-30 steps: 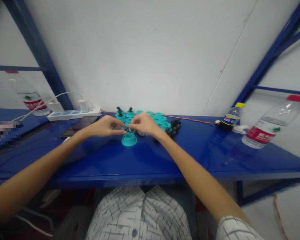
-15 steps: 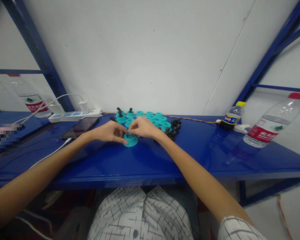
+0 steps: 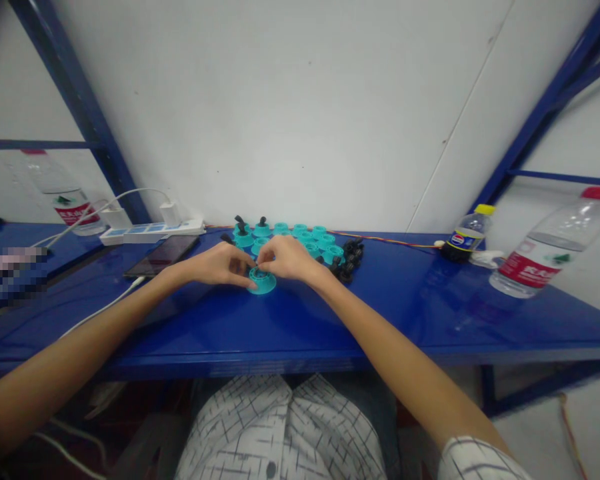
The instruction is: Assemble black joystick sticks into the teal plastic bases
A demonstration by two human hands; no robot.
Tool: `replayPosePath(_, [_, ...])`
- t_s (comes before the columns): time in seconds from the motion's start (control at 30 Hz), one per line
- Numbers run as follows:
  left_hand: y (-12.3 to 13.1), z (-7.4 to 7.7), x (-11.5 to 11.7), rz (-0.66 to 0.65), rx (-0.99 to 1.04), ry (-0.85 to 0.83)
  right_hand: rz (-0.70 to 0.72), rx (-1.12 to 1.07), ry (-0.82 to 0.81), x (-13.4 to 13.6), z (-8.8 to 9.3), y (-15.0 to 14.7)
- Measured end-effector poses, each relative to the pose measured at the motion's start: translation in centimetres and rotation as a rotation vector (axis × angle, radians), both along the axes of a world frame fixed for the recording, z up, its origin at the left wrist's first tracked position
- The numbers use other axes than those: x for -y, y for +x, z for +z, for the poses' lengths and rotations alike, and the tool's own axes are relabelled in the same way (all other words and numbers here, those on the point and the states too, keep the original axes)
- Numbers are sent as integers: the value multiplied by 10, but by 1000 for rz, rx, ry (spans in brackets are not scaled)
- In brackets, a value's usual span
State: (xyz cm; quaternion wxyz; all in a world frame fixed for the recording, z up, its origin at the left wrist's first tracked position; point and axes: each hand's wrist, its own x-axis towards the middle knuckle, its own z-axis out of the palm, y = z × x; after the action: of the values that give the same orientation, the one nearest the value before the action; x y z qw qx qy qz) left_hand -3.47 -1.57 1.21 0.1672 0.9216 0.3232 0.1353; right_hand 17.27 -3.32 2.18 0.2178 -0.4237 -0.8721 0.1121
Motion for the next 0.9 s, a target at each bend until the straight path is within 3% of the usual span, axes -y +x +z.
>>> replayPosePath(0.33, [2,1,1,-17,2,40,-25,67,56,1,-4,-2])
replayPosePath(0.63, [-7,25,10,4,107,13,-103,49,12,5,-2,-7])
replayPosePath(0.9, [-5,11,0,-65,82,-96,-86,12,-97,1,-1,-4])
